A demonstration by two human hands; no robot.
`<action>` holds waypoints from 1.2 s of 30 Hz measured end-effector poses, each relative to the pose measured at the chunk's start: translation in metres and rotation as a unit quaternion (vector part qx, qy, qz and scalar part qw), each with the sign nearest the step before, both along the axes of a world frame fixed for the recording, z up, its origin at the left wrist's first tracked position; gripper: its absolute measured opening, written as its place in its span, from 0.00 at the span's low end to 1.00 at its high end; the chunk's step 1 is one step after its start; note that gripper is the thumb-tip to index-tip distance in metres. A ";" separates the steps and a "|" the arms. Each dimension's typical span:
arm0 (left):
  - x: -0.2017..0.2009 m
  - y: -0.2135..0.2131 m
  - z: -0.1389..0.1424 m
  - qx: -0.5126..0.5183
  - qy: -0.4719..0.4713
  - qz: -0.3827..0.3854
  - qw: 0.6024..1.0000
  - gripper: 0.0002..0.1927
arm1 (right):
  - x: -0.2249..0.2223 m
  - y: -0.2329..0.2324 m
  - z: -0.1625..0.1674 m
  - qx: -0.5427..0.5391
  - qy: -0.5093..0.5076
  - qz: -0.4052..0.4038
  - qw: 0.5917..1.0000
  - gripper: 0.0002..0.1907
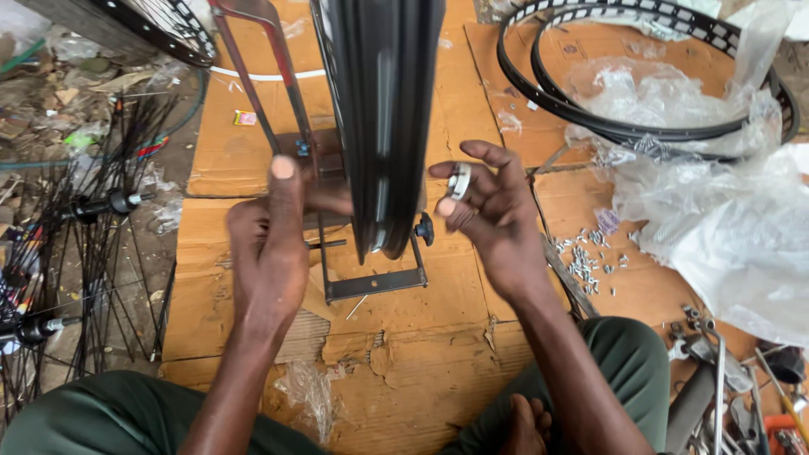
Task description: The person is assembling a bicycle wheel by hand, attaching a black rim strip to the wheel rim. They are sitting on the floor in a workshop environment, using their hands to carefully fit the strip along the rim.
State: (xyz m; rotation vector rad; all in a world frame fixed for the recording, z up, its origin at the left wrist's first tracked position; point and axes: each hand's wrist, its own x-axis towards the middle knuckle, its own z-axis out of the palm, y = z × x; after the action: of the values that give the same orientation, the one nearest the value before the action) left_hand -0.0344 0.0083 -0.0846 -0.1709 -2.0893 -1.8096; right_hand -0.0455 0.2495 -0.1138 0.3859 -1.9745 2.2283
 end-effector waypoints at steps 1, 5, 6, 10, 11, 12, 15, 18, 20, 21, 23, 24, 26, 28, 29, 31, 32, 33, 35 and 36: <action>0.000 -0.001 -0.003 -0.013 -0.043 0.027 0.999 0.32 | 0.004 -0.001 -0.003 0.017 -0.007 -0.002 1.000 0.26; 0.008 0.002 -0.003 -0.081 -0.020 0.069 0.994 0.31 | 0.018 -0.013 -0.013 0.018 -0.009 -0.017 1.000 0.24; 0.013 0.003 -0.002 -0.099 0.035 0.062 0.993 0.29 | 0.021 -0.016 -0.016 0.002 -0.001 -0.022 1.000 0.23; 0.029 0.010 0.003 -0.153 0.216 0.034 0.964 0.24 | 0.033 -0.026 -0.031 -0.005 0.025 -0.127 0.992 0.24; 0.031 0.013 0.004 -0.160 0.235 0.036 0.958 0.23 | 0.034 -0.025 -0.034 0.009 0.028 -0.145 0.989 0.24; 0.034 0.015 0.004 -0.174 0.241 0.040 0.954 0.22 | 0.034 -0.024 -0.037 0.023 0.030 -0.162 0.986 0.24; 0.039 0.020 0.002 -0.215 0.245 0.059 0.943 0.20 | 0.028 -0.017 -0.044 0.026 0.040 -0.145 0.988 0.24; 0.034 0.022 -0.006 -0.212 0.255 0.076 0.941 0.18 | 0.020 -0.012 -0.050 -0.007 0.004 -0.098 0.995 0.25; 0.035 0.021 -0.011 -0.209 0.243 0.082 0.944 0.18 | 0.016 -0.009 -0.052 -0.030 -0.028 -0.067 0.997 0.25; 0.034 0.020 -0.013 -0.205 0.237 0.081 0.946 0.18 | 0.013 -0.007 -0.053 -0.042 -0.045 -0.052 0.997 0.26; 0.033 0.020 -0.016 -0.189 0.233 0.077 0.951 0.19 | 0.010 -0.002 -0.053 -0.001 -0.137 -0.032 0.990 0.25; 0.033 0.020 -0.017 -0.181 0.233 0.075 0.952 0.19 | 0.008 0.000 -0.053 0.020 -0.181 -0.020 0.983 0.25; 0.032 0.022 -0.017 -0.170 0.232 0.071 0.955 0.19 | 0.007 0.002 -0.054 0.037 -0.151 -0.070 0.985 0.25; 0.031 0.024 -0.015 -0.162 0.231 0.069 0.957 0.19 | 0.007 0.003 -0.054 0.036 -0.110 -0.084 0.990 0.24; 0.030 0.025 -0.015 -0.158 0.230 0.069 0.958 0.19 | 0.007 0.004 -0.054 0.027 -0.085 -0.074 0.993 0.24; 0.025 0.026 -0.014 -0.155 0.239 0.073 0.956 0.20 | 0.008 0.004 -0.054 0.041 -0.084 -0.046 0.995 0.25; 0.022 0.027 -0.015 -0.156 0.248 0.077 0.953 0.20 | 0.008 0.003 -0.054 0.064 -0.110 -0.029 0.992 0.25; 0.021 0.027 -0.015 -0.161 0.255 0.079 0.950 0.20 | 0.008 0.002 -0.054 0.086 -0.135 -0.010 0.987 0.26; 0.019 0.025 -0.017 -0.175 0.269 0.082 0.944 0.18 | 0.009 -0.003 -0.054 0.084 -0.132 -0.063 0.986 0.27; 0.019 0.024 -0.018 -0.180 0.270 0.081 0.943 0.17 | 0.009 -0.005 -0.054 0.083 -0.131 -0.089 0.984 0.27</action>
State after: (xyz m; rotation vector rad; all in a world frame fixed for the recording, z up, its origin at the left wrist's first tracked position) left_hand -0.0153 0.0325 -0.1025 -0.5118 -1.9327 -1.1069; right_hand -0.0365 0.2447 -0.1680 -0.0734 -2.2314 2.1009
